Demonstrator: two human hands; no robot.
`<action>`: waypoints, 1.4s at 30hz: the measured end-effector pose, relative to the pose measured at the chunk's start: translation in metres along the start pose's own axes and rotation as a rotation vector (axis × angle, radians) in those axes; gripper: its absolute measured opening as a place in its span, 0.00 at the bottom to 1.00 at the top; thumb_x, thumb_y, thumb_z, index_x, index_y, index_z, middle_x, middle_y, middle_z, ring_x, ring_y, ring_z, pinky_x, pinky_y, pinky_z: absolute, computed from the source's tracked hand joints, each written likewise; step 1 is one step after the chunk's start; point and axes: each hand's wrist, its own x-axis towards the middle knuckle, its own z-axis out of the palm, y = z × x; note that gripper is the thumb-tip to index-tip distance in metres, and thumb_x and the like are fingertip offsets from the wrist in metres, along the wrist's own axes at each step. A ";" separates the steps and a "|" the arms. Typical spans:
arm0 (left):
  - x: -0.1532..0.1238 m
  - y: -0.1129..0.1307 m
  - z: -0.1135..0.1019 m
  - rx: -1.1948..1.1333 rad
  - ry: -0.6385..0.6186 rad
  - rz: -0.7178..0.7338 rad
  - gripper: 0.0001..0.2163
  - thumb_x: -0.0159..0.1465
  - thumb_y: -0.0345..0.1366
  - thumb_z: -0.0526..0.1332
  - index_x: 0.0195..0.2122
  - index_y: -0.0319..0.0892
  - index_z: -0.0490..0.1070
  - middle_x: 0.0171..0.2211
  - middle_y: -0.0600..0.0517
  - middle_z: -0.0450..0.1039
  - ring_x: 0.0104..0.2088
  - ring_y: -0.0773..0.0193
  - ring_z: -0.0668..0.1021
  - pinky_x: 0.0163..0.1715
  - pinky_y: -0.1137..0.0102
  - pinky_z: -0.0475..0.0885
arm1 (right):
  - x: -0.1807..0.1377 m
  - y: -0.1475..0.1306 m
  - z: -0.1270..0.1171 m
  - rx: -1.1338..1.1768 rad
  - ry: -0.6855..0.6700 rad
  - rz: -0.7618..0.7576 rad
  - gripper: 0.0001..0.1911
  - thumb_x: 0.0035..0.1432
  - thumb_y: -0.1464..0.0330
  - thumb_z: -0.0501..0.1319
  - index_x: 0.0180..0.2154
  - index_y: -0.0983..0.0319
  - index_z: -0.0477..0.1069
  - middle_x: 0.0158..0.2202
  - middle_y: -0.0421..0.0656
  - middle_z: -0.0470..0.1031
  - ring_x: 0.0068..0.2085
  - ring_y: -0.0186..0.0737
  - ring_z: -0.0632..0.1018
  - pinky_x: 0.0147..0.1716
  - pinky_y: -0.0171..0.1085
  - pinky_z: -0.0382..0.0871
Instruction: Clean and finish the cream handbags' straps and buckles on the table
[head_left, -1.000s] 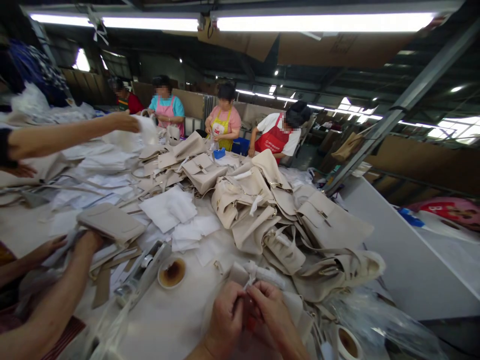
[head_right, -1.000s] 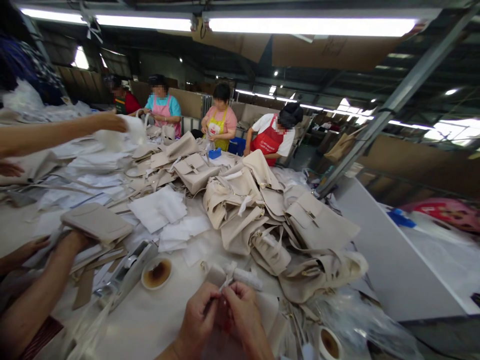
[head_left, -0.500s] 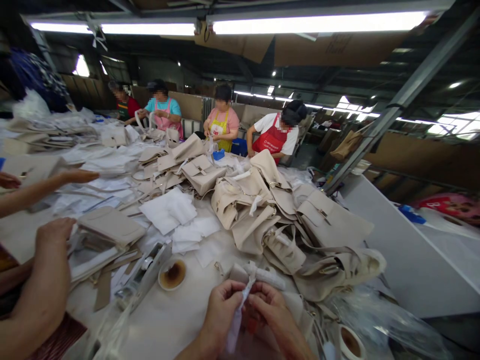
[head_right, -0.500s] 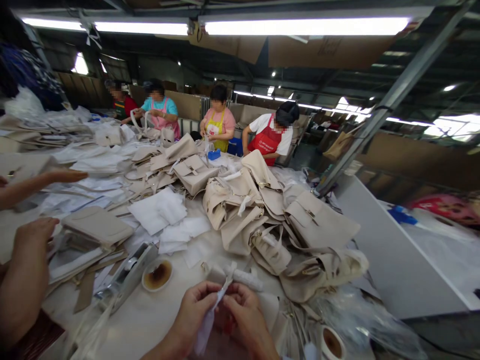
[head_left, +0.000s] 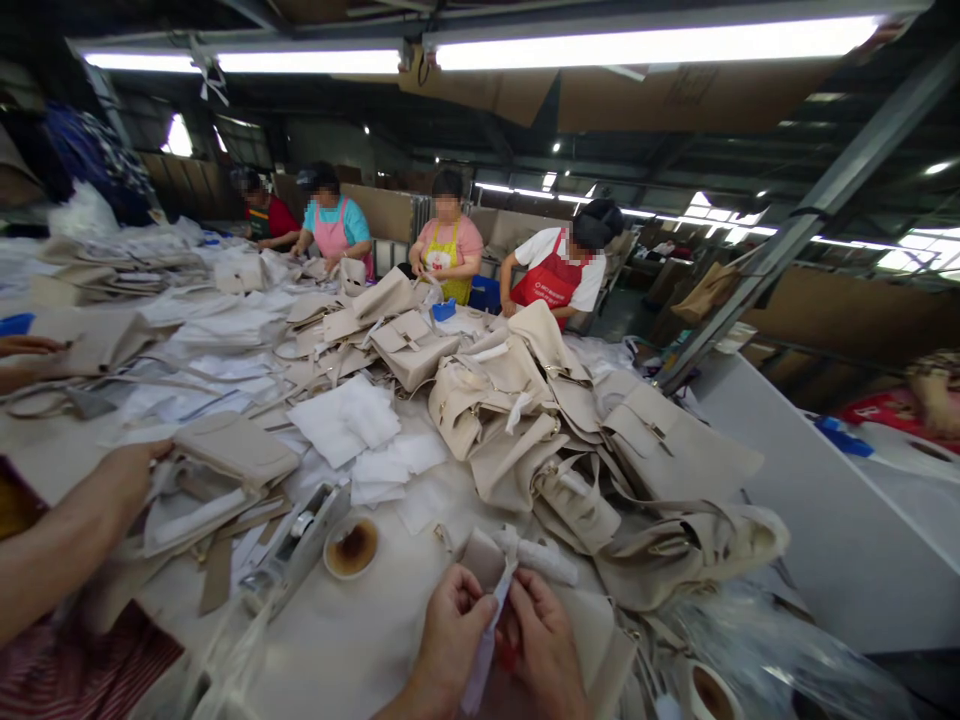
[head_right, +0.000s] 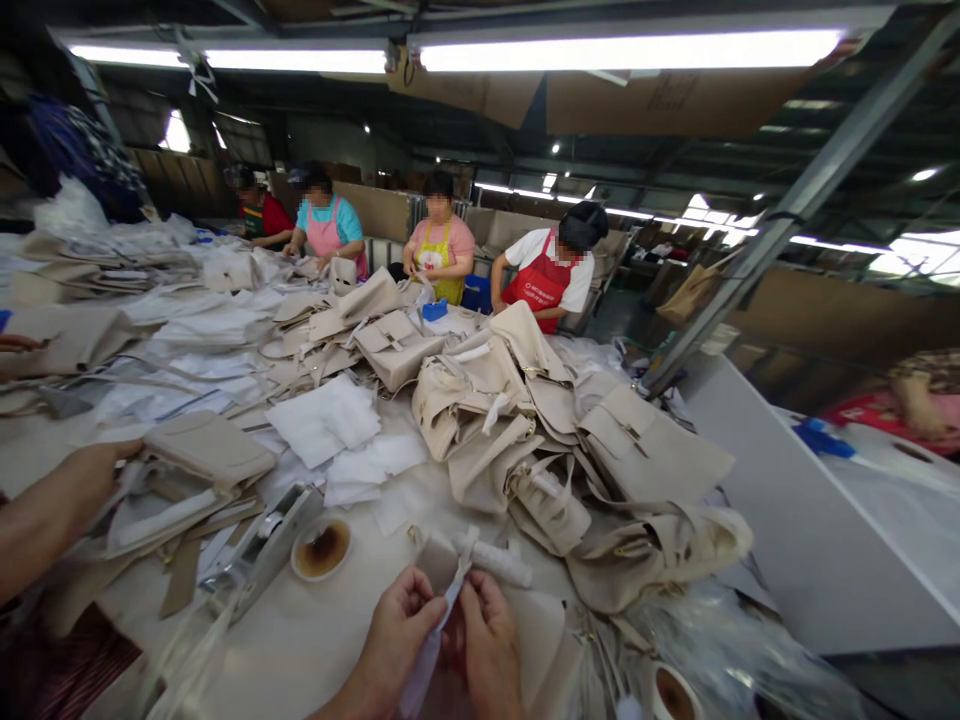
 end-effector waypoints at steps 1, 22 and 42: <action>0.000 0.000 0.000 -0.011 -0.006 0.001 0.15 0.48 0.40 0.68 0.25 0.45 0.59 0.17 0.61 0.69 0.17 0.69 0.71 0.19 0.74 0.63 | -0.001 -0.002 0.000 0.057 -0.029 0.041 0.26 0.42 0.48 0.71 0.34 0.61 0.72 0.11 0.29 0.62 0.14 0.28 0.61 0.14 0.28 0.56; -0.019 0.016 -0.002 0.114 -0.124 0.170 0.08 0.57 0.35 0.64 0.29 0.44 0.63 0.22 0.57 0.71 0.24 0.66 0.76 0.25 0.74 0.68 | -0.005 -0.006 0.001 0.511 -0.208 0.170 0.28 0.38 0.56 0.77 0.39 0.66 0.78 0.24 0.36 0.72 0.17 0.18 0.53 0.14 0.22 0.46; -0.020 0.020 -0.002 0.067 -0.191 0.083 0.11 0.54 0.35 0.64 0.30 0.46 0.59 0.24 0.56 0.74 0.24 0.64 0.77 0.26 0.72 0.69 | -0.014 -0.017 -0.007 0.174 -0.278 0.074 0.29 0.43 0.58 0.75 0.47 0.59 0.74 0.37 0.44 0.83 0.23 0.29 0.72 0.21 0.28 0.61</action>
